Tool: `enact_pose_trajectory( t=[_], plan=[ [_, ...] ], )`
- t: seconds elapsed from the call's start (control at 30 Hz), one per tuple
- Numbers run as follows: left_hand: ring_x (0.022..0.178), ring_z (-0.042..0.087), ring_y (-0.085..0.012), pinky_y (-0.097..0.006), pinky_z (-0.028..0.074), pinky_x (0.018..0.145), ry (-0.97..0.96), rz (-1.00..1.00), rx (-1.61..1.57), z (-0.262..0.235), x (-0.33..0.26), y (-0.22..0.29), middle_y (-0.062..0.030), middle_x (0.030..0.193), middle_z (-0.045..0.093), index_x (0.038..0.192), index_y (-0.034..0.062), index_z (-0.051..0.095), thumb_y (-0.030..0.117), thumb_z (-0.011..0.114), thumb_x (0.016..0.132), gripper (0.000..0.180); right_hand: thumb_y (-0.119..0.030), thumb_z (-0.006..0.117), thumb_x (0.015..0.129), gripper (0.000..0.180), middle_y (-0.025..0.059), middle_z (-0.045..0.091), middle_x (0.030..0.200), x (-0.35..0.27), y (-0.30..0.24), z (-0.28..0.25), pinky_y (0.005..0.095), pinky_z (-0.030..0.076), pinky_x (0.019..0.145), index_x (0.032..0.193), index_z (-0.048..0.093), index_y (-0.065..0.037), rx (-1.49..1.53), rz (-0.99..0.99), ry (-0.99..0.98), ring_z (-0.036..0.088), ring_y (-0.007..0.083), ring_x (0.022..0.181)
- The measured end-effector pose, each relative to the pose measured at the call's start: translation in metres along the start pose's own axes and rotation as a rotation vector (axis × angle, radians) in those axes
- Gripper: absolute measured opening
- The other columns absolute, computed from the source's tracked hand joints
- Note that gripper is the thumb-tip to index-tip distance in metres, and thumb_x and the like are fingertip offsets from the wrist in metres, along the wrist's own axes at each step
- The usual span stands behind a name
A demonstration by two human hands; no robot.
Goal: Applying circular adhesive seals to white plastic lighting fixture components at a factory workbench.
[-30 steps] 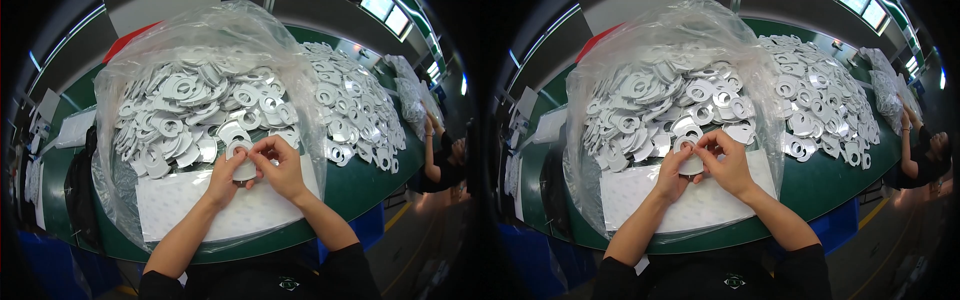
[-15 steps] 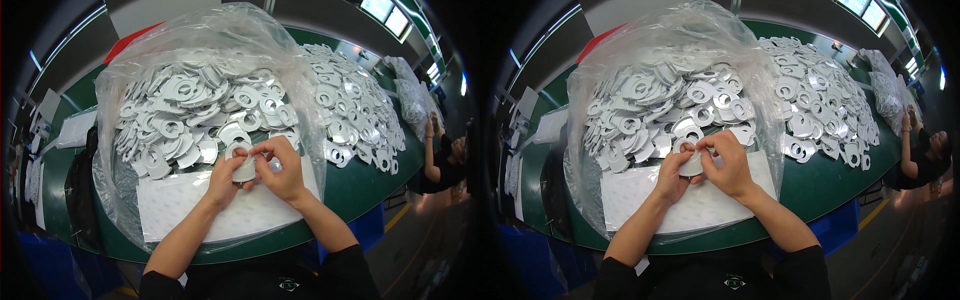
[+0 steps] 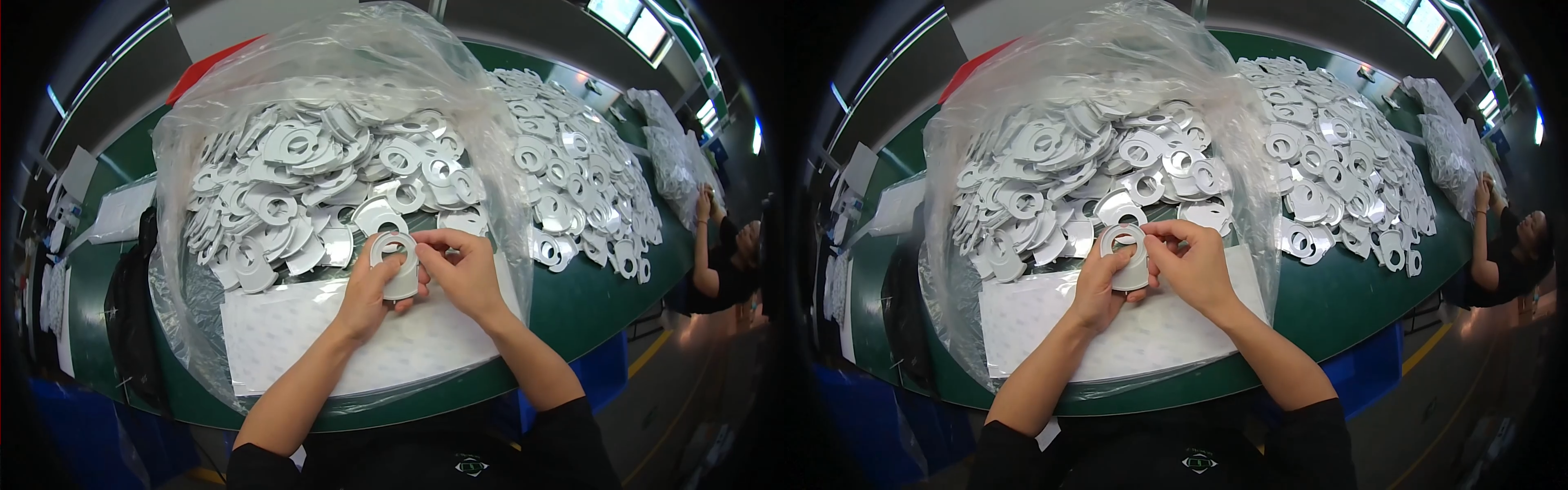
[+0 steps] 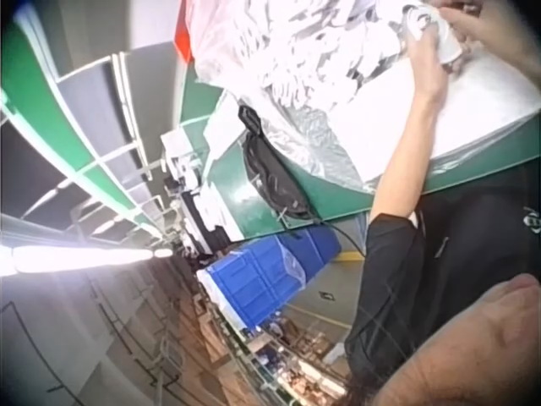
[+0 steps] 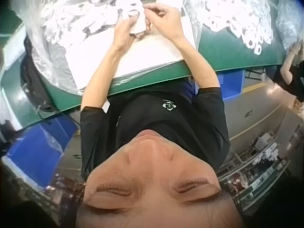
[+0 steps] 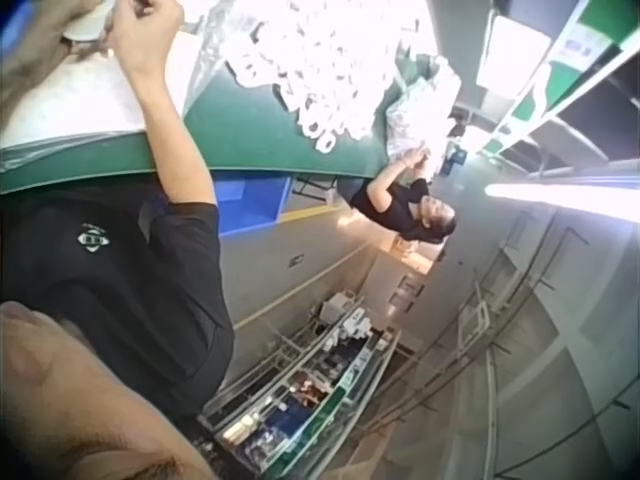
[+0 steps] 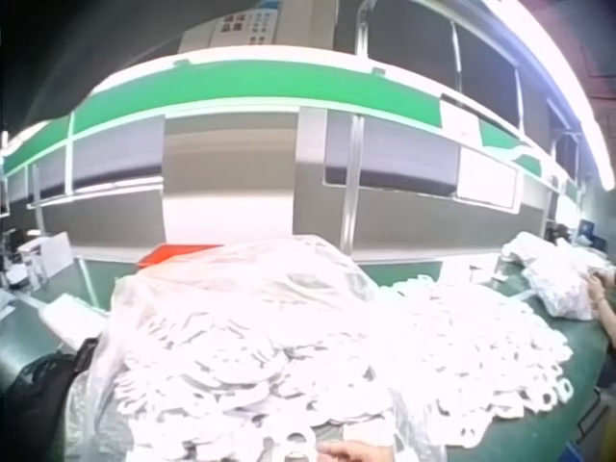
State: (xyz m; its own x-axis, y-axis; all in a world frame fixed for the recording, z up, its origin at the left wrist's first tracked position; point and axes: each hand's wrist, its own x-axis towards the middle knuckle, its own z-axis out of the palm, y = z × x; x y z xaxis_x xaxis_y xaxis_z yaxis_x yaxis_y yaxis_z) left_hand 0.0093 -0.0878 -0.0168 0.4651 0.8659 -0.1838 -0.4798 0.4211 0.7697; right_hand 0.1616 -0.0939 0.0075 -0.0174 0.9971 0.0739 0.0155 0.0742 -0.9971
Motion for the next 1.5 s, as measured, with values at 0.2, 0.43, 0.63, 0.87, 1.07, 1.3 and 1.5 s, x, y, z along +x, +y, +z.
enact_pose_trajectory(
  t=[0.2, 0.43, 0.63, 0.87, 1.07, 1.3, 1.5],
  plan=[
    [0.070, 0.058, -0.0169, -0.025, 0.037, 0.046, -0.056, 0.002, 0.115, 0.003, -0.002, 0.000, -0.0121, 0.087, 0.057, 0.126, 0.0101, 0.035, 0.017, 0.045, 0.091, 0.037, -0.005, 0.062, 0.084, 0.013, 0.0036, 0.060, 0.070, 0.000, -0.001, -0.006, 0.0202, 0.044, 0.052, 0.090, 0.065, 0.006, -0.005, 0.128, -0.012, 0.057, 0.0081, 0.055],
    [0.067, 0.057, -0.0133, -0.021, 0.034, 0.045, -0.134, 0.017, 0.279, 0.000, -0.002, -0.003, -0.0120, 0.086, 0.061, 0.137, 0.0144, 0.026, 0.064, 0.021, 0.092, 0.068, -0.014, 0.069, 0.080, 0.019, 0.0016, 0.058, 0.061, -0.001, -0.009, -0.004, 0.0194, 0.038, 0.045, 0.073, 0.061, 0.001, -0.165, 0.073, 0.075, 0.057, 0.0081, 0.049],
    [0.068, 0.059, -0.0117, -0.019, 0.034, 0.043, -0.182, -0.022, 0.279, 0.000, -0.001, -0.001, -0.0096, 0.085, 0.060, 0.143, 0.0115, 0.017, 0.076, 0.010, 0.085, 0.087, -0.033, 0.074, 0.073, 0.036, 0.0038, 0.056, 0.051, -0.003, -0.009, 0.001, 0.0271, 0.041, 0.041, 0.063, 0.056, -0.004, -0.503, 0.044, 0.164, 0.056, 0.0146, 0.041],
    [0.068, 0.061, -0.0197, -0.022, 0.035, 0.040, -0.108, -0.055, 0.263, 0.002, -0.001, 0.001, -0.0127, 0.098, 0.058, 0.143, 0.0126, 0.021, 0.078, 0.008, 0.082, 0.090, -0.042, 0.077, 0.064, 0.042, 0.0047, 0.056, 0.063, -0.007, -0.021, 0.000, 0.0337, 0.043, 0.051, 0.070, 0.057, -0.006, -0.986, -0.122, 0.093, 0.056, 0.0193, 0.062],
    [0.071, 0.063, -0.0206, -0.023, 0.038, 0.041, -0.108, -0.075, 0.128, -0.001, 0.002, 0.003, -0.0157, 0.093, 0.061, 0.143, 0.0082, 0.015, 0.080, 0.010, 0.081, 0.095, -0.028, 0.075, 0.073, 0.030, 0.0081, 0.060, 0.068, -0.002, -0.015, -0.017, 0.0312, 0.046, 0.059, 0.080, 0.062, -0.002, -0.710, -0.150, -0.091, 0.059, 0.0210, 0.062],
    [0.067, 0.063, -0.0200, -0.023, 0.037, 0.041, -0.128, -0.102, 0.147, -0.001, 0.003, 0.004, -0.0153, 0.081, 0.062, 0.141, 0.0078, 0.018, 0.078, 0.009, 0.082, 0.092, -0.015, 0.063, 0.084, 0.014, 0.0117, 0.059, 0.068, -0.008, -0.008, -0.007, 0.0360, 0.045, 0.056, 0.080, 0.060, -0.002, -0.864, -0.220, 0.031, 0.058, 0.0259, 0.062],
    [0.066, 0.062, -0.0196, -0.022, 0.037, 0.040, -0.135, -0.075, 0.115, -0.002, 0.003, 0.003, -0.0148, 0.081, 0.062, 0.140, 0.0082, 0.020, 0.077, 0.008, 0.084, 0.089, -0.014, 0.063, 0.083, 0.014, 0.0122, 0.057, 0.068, -0.007, -0.002, -0.005, 0.0368, 0.044, 0.053, 0.078, 0.058, -0.002, -0.878, -0.304, 0.112, 0.057, 0.0268, 0.059]
  ],
)
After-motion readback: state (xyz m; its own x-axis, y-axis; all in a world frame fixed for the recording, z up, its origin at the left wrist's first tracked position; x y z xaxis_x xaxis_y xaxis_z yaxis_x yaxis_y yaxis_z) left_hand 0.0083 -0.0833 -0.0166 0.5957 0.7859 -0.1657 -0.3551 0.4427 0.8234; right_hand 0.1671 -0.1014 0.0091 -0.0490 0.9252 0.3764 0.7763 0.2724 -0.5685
